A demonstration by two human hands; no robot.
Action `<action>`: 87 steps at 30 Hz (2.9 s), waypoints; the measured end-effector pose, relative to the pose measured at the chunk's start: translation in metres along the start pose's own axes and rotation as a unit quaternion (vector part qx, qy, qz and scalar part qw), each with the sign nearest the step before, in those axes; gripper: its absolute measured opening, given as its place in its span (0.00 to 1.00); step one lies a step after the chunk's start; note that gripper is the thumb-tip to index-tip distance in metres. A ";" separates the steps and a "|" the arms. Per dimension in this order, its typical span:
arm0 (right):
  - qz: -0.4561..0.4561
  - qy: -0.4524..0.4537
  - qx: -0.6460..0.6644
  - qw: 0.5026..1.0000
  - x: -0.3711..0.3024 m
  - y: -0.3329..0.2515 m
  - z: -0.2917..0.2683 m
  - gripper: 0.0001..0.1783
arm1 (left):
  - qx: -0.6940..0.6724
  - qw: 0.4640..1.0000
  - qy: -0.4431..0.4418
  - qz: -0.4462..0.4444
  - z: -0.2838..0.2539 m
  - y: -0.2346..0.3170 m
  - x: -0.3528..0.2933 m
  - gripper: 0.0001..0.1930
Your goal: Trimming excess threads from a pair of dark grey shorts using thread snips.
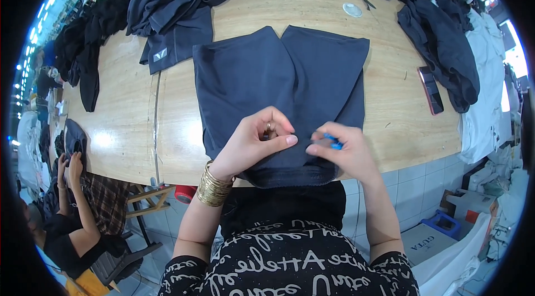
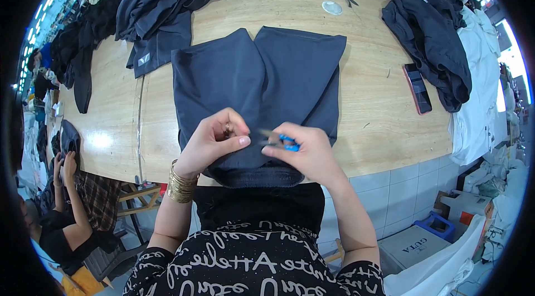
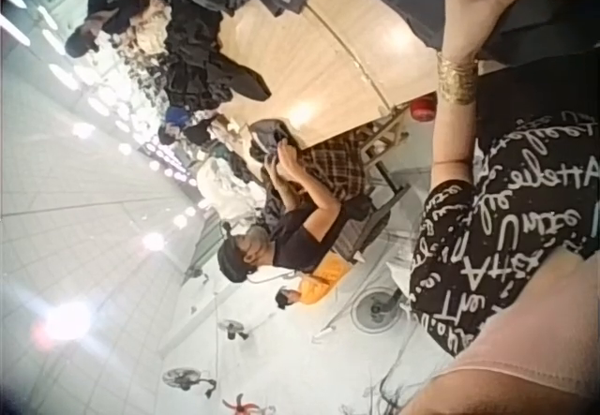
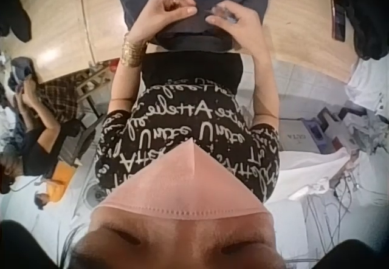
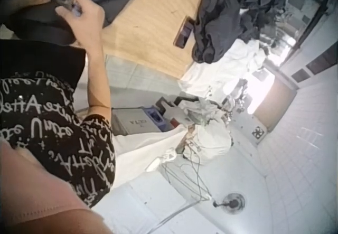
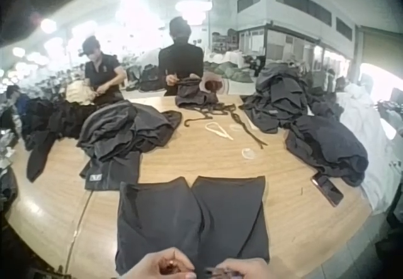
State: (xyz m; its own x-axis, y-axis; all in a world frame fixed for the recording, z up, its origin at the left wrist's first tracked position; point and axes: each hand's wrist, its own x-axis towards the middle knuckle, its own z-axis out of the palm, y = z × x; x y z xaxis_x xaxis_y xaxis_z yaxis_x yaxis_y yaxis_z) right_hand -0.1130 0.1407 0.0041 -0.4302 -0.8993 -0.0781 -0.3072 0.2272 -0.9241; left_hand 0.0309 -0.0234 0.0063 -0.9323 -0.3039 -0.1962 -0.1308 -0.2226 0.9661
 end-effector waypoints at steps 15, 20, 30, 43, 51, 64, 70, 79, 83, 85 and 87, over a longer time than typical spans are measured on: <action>-0.209 0.171 -0.285 0.919 -0.022 -0.031 -0.002 0.18 | -0.004 0.999 -0.024 -0.030 0.002 0.013 -0.012 0.11; -0.212 0.178 -0.315 0.908 -0.022 -0.035 -0.004 0.17 | 0.006 0.999 -0.019 -0.031 0.001 0.015 -0.013 0.11; -0.241 0.145 -0.276 0.919 -0.017 -0.026 -0.005 0.15 | -0.016 0.998 -0.046 -0.041 0.000 0.014 -0.010 0.11; -0.268 0.135 -0.323 0.898 -0.014 -0.031 -0.006 0.14 | -0.067 0.994 -0.073 -0.052 -0.001 0.011 -0.007 0.11; -0.259 0.146 -0.307 0.904 -0.012 -0.030 -0.003 0.13 | -0.059 0.995 -0.065 -0.053 -0.001 0.009 -0.007 0.11; -0.256 0.149 -0.313 0.902 -0.017 -0.032 -0.004 0.13 | -0.063 0.996 -0.031 -0.056 0.002 0.015 -0.007 0.11; -0.260 0.133 -0.329 0.898 -0.018 -0.036 -0.003 0.14 | -0.054 0.998 -0.002 -0.020 0.005 0.015 -0.006 0.08; -0.253 0.143 -0.325 0.900 -0.018 -0.033 -0.005 0.14 | -0.117 0.991 -0.057 0.025 0.002 0.017 -0.008 0.27; -0.248 0.142 -0.325 0.902 -0.019 -0.034 -0.005 0.14 | -0.099 0.991 -0.084 0.029 0.001 0.017 -0.008 0.39; -0.250 0.145 -0.334 0.897 -0.019 -0.035 -0.005 0.14 | -0.086 0.992 -0.083 0.044 0.002 0.017 -0.007 0.37; -0.252 0.148 -0.343 0.893 -0.019 -0.035 -0.006 0.14 | -0.079 0.993 -0.080 0.043 0.002 0.019 -0.007 0.37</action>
State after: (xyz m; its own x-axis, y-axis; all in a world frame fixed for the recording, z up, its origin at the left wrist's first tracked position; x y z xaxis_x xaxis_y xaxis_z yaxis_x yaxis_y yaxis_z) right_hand -0.0989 0.1524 0.0404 -0.2654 -0.8372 0.4781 -0.9284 0.0883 -0.3609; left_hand 0.0343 -0.0233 0.0268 -0.9812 -0.1787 -0.0733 -0.0066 -0.3482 0.9374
